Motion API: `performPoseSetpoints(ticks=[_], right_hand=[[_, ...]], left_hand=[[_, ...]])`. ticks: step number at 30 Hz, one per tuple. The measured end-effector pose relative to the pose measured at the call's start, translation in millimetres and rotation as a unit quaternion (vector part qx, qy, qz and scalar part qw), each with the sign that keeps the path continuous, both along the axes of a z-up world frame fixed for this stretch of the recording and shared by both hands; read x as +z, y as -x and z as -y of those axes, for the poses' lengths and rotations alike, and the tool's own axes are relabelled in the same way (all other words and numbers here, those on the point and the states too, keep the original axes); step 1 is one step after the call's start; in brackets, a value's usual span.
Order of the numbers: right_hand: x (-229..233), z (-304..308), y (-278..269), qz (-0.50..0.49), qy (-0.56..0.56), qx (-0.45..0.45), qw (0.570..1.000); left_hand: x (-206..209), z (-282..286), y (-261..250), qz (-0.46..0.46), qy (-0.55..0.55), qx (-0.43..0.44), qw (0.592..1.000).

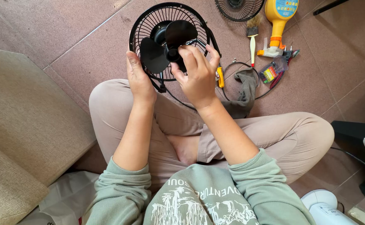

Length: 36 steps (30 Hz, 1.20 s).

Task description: The person disassembles a small black electric fan by removing the front grille, then uses a screwdriver to loosen and remove screws from the rear grille. The person handles the fan blades, front grille, rear grille, and screws, placing parts on the floor.

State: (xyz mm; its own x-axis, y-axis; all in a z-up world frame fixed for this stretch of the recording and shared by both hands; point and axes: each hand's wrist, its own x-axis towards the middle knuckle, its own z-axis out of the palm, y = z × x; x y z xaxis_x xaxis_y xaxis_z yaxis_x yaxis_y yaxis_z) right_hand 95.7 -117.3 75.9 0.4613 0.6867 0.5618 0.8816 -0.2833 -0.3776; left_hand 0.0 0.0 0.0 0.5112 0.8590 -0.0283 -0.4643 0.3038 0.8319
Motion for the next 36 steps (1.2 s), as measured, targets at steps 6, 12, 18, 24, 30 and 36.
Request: performPoseSetpoints(ticks=[6, 12, 18, 24, 30, 36], right_hand=[[-1.2, 0.3, 0.6, 0.005, -0.021, 0.012, 1.000], [6.6, -0.7, 6.7, -0.001, 0.026, -0.044, 0.999], [14.3, 3.2, -4.1, 0.153, 0.057, -0.027, 0.986], [13.7, 1.3, -14.9, 0.045, 0.096, 0.045, 0.993], [16.1, -1.1, -13.7, 0.152, 0.076, 0.050, 0.984], [17.6, -1.4, -14.2, 0.092, 0.078, 0.064, 0.991]], left_hand=[[-1.0, -0.6, 2.7, -0.005, 0.025, -0.006, 1.000], [-1.5, -1.4, 0.4, -0.041, 0.006, 0.009, 0.999], [0.0, -3.3, -0.3, -0.042, -0.012, 0.003, 0.999], [4.4, -1.3, -1.2, -0.031, -0.018, -0.007, 0.999], [5.6, -0.8, 0.2, -0.030, -0.016, -0.013, 0.999], [4.4, -2.3, -2.3, -0.054, -0.022, -0.007, 0.998]])
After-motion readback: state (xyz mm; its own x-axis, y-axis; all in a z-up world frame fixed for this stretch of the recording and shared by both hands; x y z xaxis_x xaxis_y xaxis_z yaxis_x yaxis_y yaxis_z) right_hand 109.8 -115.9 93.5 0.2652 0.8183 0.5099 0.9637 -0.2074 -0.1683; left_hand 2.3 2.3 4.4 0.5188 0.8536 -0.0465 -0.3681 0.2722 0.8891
